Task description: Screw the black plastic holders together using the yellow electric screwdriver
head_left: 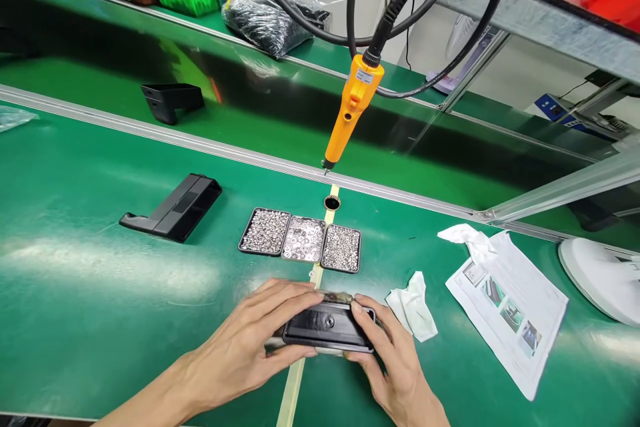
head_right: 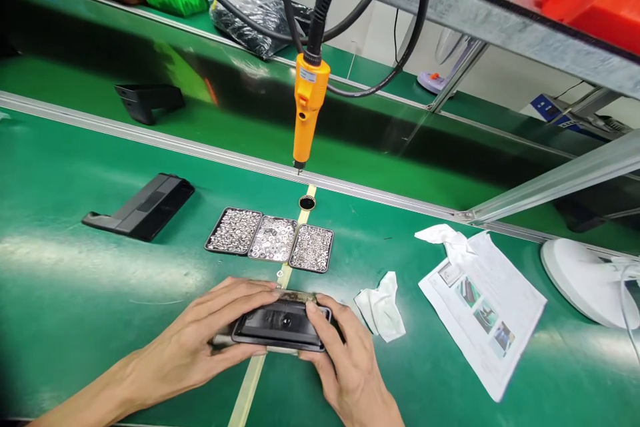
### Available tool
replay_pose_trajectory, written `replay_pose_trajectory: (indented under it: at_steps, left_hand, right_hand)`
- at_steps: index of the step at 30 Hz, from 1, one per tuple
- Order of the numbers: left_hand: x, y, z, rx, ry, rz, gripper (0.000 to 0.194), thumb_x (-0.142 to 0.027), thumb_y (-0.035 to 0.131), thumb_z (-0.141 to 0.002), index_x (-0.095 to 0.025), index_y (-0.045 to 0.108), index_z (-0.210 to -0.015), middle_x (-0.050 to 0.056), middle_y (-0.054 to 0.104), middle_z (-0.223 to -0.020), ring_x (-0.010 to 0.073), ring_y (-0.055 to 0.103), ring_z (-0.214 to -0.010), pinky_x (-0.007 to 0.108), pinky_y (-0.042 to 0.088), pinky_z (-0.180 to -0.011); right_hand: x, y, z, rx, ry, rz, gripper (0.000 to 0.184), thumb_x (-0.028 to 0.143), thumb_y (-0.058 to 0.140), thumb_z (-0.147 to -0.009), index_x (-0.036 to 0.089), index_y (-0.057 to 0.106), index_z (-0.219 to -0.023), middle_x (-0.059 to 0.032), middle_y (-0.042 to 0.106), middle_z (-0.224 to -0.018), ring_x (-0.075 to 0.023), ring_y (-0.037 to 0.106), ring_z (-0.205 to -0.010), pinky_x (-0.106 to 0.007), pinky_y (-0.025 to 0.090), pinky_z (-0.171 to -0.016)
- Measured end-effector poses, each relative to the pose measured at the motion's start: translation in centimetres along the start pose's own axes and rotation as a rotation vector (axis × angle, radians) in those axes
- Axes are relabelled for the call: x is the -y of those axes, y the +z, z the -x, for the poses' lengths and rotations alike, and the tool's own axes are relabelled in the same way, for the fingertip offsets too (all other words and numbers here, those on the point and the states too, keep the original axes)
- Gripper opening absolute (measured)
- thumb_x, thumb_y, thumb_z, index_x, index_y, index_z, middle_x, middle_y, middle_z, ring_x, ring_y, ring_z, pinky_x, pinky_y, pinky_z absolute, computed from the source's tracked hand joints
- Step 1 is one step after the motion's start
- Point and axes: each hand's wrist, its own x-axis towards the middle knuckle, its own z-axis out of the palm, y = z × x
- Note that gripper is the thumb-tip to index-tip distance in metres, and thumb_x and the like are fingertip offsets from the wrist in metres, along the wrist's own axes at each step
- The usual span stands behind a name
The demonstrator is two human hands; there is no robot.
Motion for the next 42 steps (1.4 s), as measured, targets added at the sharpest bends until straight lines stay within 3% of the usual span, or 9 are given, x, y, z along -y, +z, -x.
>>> replay_pose_trajectory:
  at_steps: [8, 13, 18, 22, 25, 30, 32, 37, 42]
  left_hand:
    - [0.8, 1.0, 0.5, 0.016, 0.172, -0.160, 0.060, -0.037, 0.035, -0.111, -0.010, 0.025, -0.163, 0.019, 0.048, -0.157, 0.0323, 0.040, -0.149, 0.054, 0.043, -0.118]
    - [0.8, 1.4, 0.6, -0.010, 0.179, -0.170, 0.059, -0.032, 0.034, -0.110, -0.013, 0.023, -0.164, 0.017, 0.050, -0.156, 0.0308, 0.040, -0.150, 0.053, 0.047, -0.116]
    - [0.5, -0.5, 0.7, 0.051, 0.089, -0.049, 0.066, -0.055, 0.021, -0.109, -0.019, 0.026, -0.164, 0.017, 0.050, -0.156, 0.0319, 0.048, -0.144, 0.056, 0.050, -0.112]
    - [2.4, -2.9, -2.2, -0.103, -0.177, 0.086, 0.032, -0.039, 0.044, -0.109, -0.028, 0.063, -0.133, 0.008, 0.070, -0.126, 0.0242, 0.066, -0.116, 0.042, 0.059, -0.094]
    - [5.2, -3.3, -5.5, -0.098, -0.145, -0.101, 0.019, -0.028, 0.054, -0.105, -0.023, 0.072, -0.101, 0.004, 0.070, -0.097, 0.0224, 0.064, -0.094, 0.039, 0.054, -0.084]
    - [8.1, -1.6, -8.7, -0.032, -0.130, -0.231, 0.010, -0.023, 0.073, -0.093, -0.021, 0.072, -0.103, 0.004, 0.064, -0.089, 0.0249, 0.055, -0.089, 0.038, 0.046, -0.079]
    - [8.3, -1.0, -9.0, -0.019, -0.126, -0.252, 0.002, -0.021, 0.070, -0.094, -0.020, 0.071, -0.093, 0.004, 0.062, -0.087, 0.0250, 0.052, -0.088, 0.038, 0.044, -0.078]
    - [8.0, -0.8, -8.7, 0.007, -0.124, -0.253, 0.021, -0.015, 0.052, -0.103, -0.017, 0.066, -0.088, 0.005, 0.061, -0.089, 0.0234, 0.049, -0.086, 0.038, 0.041, -0.078]
    - [7.8, -1.1, -8.5, 0.023, -0.137, -0.256, 0.007, -0.023, 0.065, -0.099, -0.017, 0.069, -0.100, 0.006, 0.062, -0.094, 0.0253, 0.047, -0.091, 0.040, 0.041, -0.080]
  right_hand:
    - [-0.6, 0.2, -0.1, 0.019, -0.058, -0.035, 0.054, 0.041, 0.036, -0.110, 0.018, 0.038, -0.159, -0.0205, 0.055, -0.147, -0.0293, 0.057, -0.134, -0.045, 0.057, -0.102]
    - [-1.2, 0.7, -0.4, -0.053, -0.096, -0.049, 0.051, 0.038, 0.035, -0.110, 0.018, 0.041, -0.157, -0.0191, 0.060, -0.138, -0.0284, 0.061, -0.126, -0.044, 0.058, -0.097]
    - [-1.7, 1.6, 0.5, -0.059, -0.092, -0.049, 0.065, 0.058, 0.038, -0.105, 0.018, 0.043, -0.156, -0.0196, 0.057, -0.142, -0.0331, 0.060, -0.128, -0.048, 0.059, -0.098]
    - [-1.3, 2.3, 0.9, -0.062, 0.009, -0.033, 0.091, 0.072, 0.053, -0.092, 0.016, 0.032, -0.161, -0.0230, 0.052, -0.149, -0.0395, 0.056, -0.134, -0.056, 0.056, -0.103]
    - [-1.1, 2.6, 0.7, -0.073, -0.006, -0.038, 0.086, 0.061, 0.060, -0.095, 0.014, 0.032, -0.160, -0.0231, 0.056, -0.146, -0.0381, 0.059, -0.132, -0.053, 0.058, -0.101]
    - [-1.5, 3.2, 0.5, -0.102, -0.035, -0.063, 0.078, 0.048, 0.063, -0.096, 0.011, 0.033, -0.159, -0.0231, 0.060, -0.141, -0.0370, 0.063, -0.127, -0.051, 0.061, -0.098]
    - [-1.6, 3.3, 0.6, -0.095, -0.022, -0.062, 0.078, 0.049, 0.063, -0.097, 0.012, 0.033, -0.159, -0.0230, 0.059, -0.141, -0.0371, 0.062, -0.128, -0.052, 0.059, -0.100]
    - [-1.4, 3.0, 0.5, -0.089, -0.020, -0.033, 0.079, 0.049, 0.064, -0.096, 0.012, 0.034, -0.159, -0.0215, 0.060, -0.142, -0.0367, 0.061, -0.129, -0.052, 0.058, -0.102]
    - [-1.0, 2.4, 0.5, -0.043, 0.000, 0.003, 0.090, 0.059, 0.066, -0.092, 0.012, 0.032, -0.160, -0.0204, 0.058, -0.146, -0.0377, 0.058, -0.132, -0.050, 0.057, -0.104]
